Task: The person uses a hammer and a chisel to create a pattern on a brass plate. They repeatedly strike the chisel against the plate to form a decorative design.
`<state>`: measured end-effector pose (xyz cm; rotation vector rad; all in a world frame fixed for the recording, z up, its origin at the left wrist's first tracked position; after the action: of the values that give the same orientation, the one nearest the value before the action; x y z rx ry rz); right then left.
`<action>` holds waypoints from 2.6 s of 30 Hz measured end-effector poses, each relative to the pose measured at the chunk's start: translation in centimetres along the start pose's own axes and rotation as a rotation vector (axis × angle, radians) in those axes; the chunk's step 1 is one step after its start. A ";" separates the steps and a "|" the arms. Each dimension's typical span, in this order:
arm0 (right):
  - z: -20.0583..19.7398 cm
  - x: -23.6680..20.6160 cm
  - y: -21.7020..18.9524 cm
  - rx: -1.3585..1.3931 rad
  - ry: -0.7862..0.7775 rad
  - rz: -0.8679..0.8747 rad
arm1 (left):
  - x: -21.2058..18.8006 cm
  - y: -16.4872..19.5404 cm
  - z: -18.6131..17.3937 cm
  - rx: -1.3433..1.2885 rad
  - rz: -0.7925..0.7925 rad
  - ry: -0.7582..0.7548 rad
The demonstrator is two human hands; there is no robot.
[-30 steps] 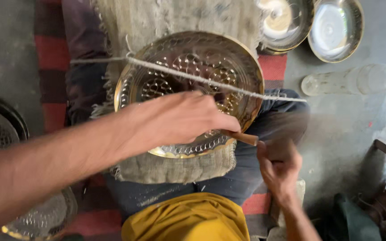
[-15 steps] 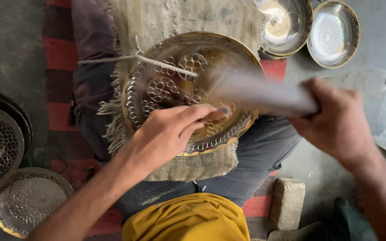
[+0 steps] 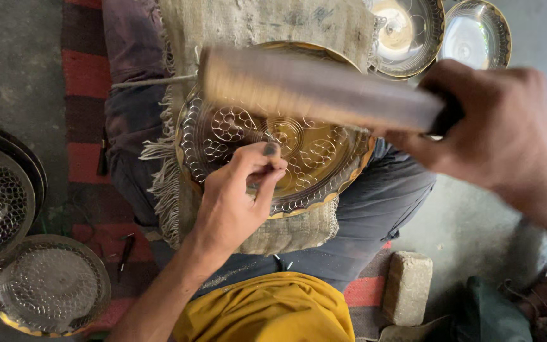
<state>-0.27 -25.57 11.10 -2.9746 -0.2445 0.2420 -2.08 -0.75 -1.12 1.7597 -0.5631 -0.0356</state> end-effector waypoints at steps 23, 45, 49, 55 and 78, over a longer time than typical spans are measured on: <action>-0.7 1.2 -2.7 -0.135 -0.172 0.059 | 0.5 0.1 0.1 0.111 0.030 -0.052; 17.7 -15.5 3.0 1.026 0.624 0.533 | 5.8 1.4 4.5 0.601 0.447 -1.012; 20.2 -17.0 0.7 0.608 0.635 0.481 | 7.0 2.4 5.0 0.516 0.446 -1.117; 22.6 -17.4 -2.0 0.666 0.804 0.428 | 7.4 2.8 6.4 0.451 0.492 -1.252; 25.0 -18.3 -1.8 0.585 0.804 0.529 | 7.2 2.6 6.7 0.467 0.481 -1.351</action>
<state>-22.65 -23.66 -10.32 -2.2520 0.5960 -0.6963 1.27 -10.03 1.38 1.7971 -2.0773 -0.8535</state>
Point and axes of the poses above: each hand's wrist, its own x-axis towards the middle knuckle, its own z-axis out of the palm, y = z × x, the point moved 5 cm from there along x, towards the middle knuckle, and after that the axes turned 7 degrees about x, right-handed, at the moved point
